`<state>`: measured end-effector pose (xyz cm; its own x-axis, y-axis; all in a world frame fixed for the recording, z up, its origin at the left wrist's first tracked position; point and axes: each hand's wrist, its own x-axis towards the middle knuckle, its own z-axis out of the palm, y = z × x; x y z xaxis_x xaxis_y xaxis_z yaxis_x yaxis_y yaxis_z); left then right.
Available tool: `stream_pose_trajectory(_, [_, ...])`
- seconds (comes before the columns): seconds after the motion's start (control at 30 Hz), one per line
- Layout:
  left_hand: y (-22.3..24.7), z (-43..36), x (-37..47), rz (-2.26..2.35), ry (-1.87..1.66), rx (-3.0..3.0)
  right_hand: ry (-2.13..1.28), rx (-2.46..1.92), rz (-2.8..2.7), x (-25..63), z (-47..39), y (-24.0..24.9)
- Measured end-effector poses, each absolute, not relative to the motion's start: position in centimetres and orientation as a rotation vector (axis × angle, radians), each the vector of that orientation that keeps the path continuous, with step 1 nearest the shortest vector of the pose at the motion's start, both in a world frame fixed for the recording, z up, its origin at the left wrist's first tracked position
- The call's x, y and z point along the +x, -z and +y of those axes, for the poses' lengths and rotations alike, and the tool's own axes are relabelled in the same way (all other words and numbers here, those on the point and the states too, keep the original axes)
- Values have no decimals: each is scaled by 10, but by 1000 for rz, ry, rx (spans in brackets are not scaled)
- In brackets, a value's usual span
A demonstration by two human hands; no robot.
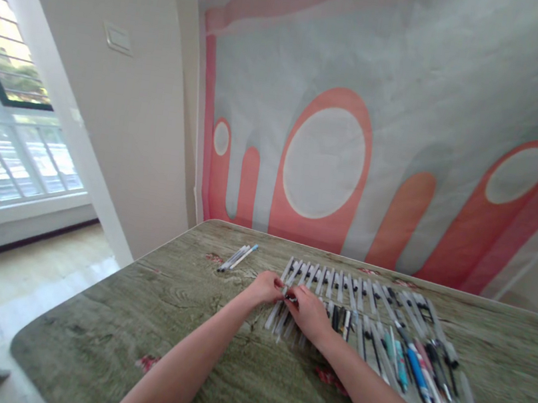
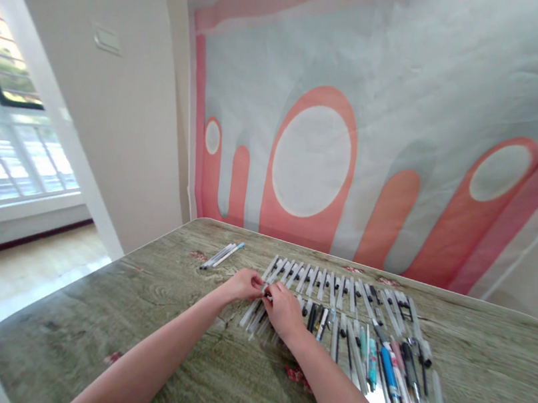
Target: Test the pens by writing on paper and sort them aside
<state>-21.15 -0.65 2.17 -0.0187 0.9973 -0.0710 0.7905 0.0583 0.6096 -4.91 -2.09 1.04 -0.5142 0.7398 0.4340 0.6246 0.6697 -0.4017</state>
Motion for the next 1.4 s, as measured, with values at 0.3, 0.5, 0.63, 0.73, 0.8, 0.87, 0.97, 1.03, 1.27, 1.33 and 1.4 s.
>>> stream_pose_trajectory(0.3, [-19, -7, -211, 1856, -509, 1803, -278, -979, -2150, -44, -20, -14])
stream_pose_trajectory(0.5, [-20, -3, -217, 1913, -569, 1869, -257, -927, -2080, -42, -22, -15])
stream_pose_trajectory(0.63, [-26, 1, -236, 2080, -679, 1904, -249, -899, -2067, -42, -25, -15])
stream_pose_trajectory(0.73, [-28, 0, -258, 2304, -768, 1909, -264, -891, -2072, -41, -27, -16])
stream_pose_trajectory(0.8, [-26, -2, -271, 2501, -724, 1934, -276, -887, -2072, -41, -27, -17])
stream_pose_trajectory(0.87, [-22, -3, -280, 2635, -595, 1942, -286, -886, -2072, -41, -28, -17])
stream_pose_trajectory(0.97, [-17, -4, -285, 2682, -464, 1943, -303, -889, -2075, -42, -29, -18])
stream_pose_trajectory(1.03, [-17, -3, -285, 2674, -475, 1961, -311, -892, -2074, -43, -30, -18])
stream_pose_trajectory(1.27, [-26, -7, -278, 2533, -628, 1783, -351, -872, -2050, -42, -33, -21])
stream_pose_trajectory(1.33, [-28, -7, -276, 2493, -660, 1769, -385, -856, -2031, -42, -32, -22])
stream_pose_trajectory(1.4, [-31, -5, -271, 2422, -709, 1766, -430, -850, -1982, -42, -30, -22])
